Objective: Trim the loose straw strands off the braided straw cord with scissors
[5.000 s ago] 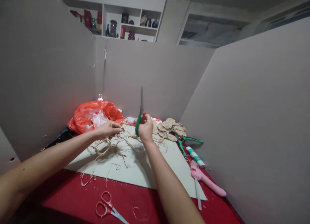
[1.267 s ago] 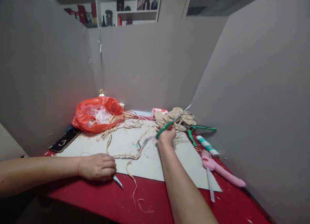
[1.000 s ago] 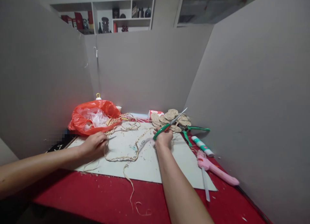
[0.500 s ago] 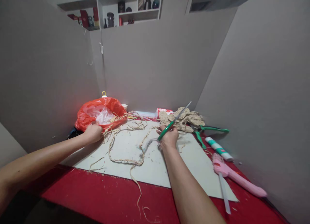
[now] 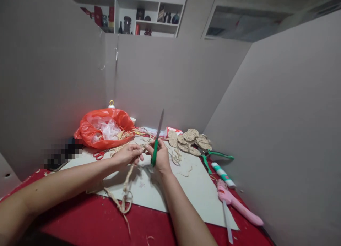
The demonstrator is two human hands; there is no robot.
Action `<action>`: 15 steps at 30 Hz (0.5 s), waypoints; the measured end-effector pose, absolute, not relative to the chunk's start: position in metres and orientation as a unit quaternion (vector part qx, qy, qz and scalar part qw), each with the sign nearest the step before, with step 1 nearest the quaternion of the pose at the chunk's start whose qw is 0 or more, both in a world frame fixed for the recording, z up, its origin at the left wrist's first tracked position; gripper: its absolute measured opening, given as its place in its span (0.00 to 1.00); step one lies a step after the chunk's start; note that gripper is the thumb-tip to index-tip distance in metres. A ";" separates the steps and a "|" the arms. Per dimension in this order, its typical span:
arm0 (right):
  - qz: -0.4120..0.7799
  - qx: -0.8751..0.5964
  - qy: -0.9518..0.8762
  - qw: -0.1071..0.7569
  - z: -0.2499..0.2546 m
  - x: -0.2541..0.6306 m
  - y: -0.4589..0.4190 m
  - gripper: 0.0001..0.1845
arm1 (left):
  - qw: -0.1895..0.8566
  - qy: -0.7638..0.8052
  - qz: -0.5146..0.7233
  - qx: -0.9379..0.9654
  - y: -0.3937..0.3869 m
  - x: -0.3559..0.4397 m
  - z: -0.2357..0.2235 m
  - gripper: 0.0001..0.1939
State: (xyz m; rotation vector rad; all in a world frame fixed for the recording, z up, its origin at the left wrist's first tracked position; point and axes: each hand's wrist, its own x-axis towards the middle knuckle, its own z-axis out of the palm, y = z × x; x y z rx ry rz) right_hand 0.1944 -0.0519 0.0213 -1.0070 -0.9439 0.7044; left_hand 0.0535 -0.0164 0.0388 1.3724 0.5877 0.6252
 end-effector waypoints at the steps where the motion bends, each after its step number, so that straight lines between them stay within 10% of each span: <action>1: 0.302 -0.461 -0.444 0.707 0.020 0.193 -0.052 0.21 | 0.678 0.267 0.292 0.619 -0.016 0.051 0.036 0.11; 15: 0.220 -0.618 -0.486 0.578 -0.002 0.193 -0.049 0.21 | 0.685 0.292 0.334 0.578 0.003 0.040 -0.012 0.14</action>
